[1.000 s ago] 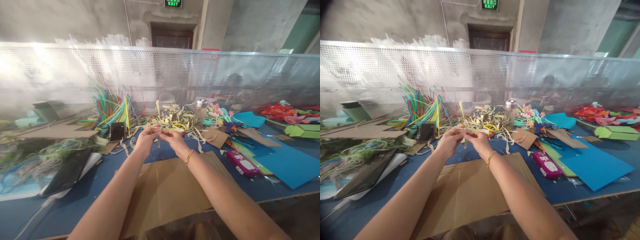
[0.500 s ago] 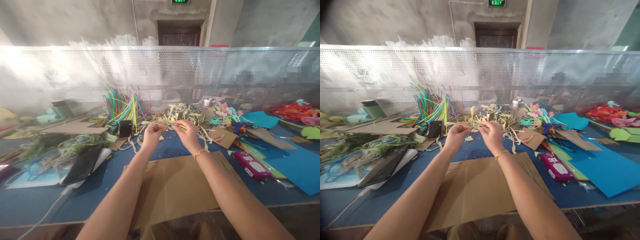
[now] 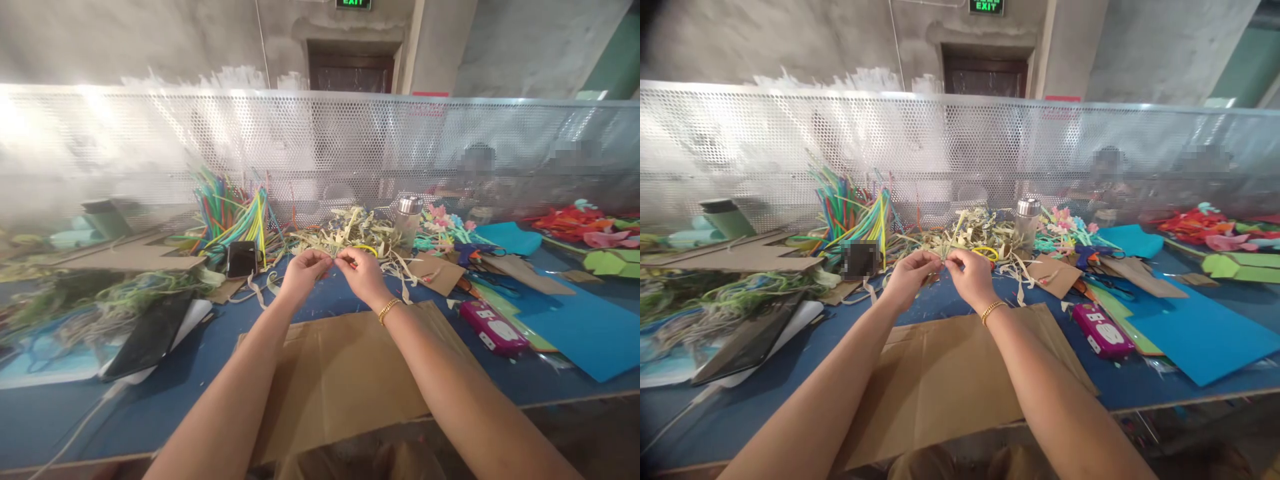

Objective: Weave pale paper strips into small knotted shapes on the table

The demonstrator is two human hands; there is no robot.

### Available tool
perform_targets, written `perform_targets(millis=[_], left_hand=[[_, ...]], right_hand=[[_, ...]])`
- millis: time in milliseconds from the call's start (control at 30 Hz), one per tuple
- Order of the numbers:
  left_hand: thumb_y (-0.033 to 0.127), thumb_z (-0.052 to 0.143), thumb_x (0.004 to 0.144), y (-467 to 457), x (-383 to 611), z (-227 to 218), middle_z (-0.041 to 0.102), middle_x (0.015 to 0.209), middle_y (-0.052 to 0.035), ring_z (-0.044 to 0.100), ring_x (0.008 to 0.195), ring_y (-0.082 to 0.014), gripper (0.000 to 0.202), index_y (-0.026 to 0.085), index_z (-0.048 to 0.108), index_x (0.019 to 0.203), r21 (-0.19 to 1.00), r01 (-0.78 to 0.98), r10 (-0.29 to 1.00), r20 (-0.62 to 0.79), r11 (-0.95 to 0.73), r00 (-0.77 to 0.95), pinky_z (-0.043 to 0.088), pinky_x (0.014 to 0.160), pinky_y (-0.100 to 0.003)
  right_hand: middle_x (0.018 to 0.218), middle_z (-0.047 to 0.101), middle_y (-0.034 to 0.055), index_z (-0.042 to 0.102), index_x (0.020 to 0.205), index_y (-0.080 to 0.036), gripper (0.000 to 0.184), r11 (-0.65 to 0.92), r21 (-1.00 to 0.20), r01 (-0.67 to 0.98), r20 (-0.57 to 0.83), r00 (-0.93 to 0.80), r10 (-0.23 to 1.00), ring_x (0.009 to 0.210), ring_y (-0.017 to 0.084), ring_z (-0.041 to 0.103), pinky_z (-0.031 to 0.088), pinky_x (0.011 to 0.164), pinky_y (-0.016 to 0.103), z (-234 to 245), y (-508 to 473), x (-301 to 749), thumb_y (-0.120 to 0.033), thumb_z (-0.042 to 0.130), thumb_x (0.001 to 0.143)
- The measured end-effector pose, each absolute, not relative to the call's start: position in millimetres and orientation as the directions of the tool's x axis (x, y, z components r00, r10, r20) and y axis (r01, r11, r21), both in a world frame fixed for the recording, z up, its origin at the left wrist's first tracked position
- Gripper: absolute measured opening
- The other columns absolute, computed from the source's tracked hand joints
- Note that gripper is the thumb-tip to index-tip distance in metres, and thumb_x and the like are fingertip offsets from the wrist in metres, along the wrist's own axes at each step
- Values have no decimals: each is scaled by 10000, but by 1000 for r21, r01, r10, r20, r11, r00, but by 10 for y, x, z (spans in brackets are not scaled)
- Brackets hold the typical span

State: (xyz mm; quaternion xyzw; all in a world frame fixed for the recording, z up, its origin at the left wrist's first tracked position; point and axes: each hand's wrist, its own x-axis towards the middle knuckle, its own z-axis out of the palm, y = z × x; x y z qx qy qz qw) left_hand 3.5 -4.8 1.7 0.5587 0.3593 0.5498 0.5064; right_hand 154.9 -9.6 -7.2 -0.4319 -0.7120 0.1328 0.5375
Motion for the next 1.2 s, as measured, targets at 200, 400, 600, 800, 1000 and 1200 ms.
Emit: perform_targets(millis=[200,400,600,800,1000,1200], left_hand=[[321,748,626,-67,48,23,532,590,33,425,495,-69,231,177,576,681,965,-167,956,233,-204,179,309,477,-207],[293,744,611,-93,90,42,410,510,63,313,434,-50,246,181,525,630,943,-289,961,220,-165,169,227,433,-208],[267,753,613,-141,120,77,360,484,75,289,425,-40,270,176,499,621,912,-381,952,240,-154,190,203,423,-190],[293,774,625,-142,117,62,359,485,86,257,409,-26,310,167,490,628,910,-385,950,245,-156,195,176,410,-184],[365,728,684,-67,46,6,540,632,32,470,550,-72,253,169,575,728,949,-195,941,283,-247,187,380,535,-199],[313,737,659,-41,34,3,608,685,-2,534,637,-101,216,165,598,733,956,-197,951,253,-217,179,390,570,-207]], right_hand=[[678,563,-1,548,761,-219,95,585,-713,387,602,-90,794,653,153,511,392,636,268,-96,-98,1514,-267,495,824],[619,459,-27,487,680,-212,167,539,-825,173,535,-71,842,590,127,429,347,571,250,-59,-126,1465,-326,524,798],[606,429,-33,490,649,-202,228,561,-825,65,558,-67,827,577,112,385,324,559,242,0,-164,1462,-371,559,786],[603,436,-36,490,649,-194,230,580,-809,93,576,-72,815,565,103,382,314,543,229,-25,-160,1444,-356,561,797],[643,517,-17,529,717,-194,119,576,-785,229,582,-47,812,594,120,465,370,582,236,-53,-100,1496,-268,518,809],[703,592,2,572,751,-195,101,629,-643,437,661,-100,744,668,139,524,401,646,247,-59,-80,1550,-221,504,821]])
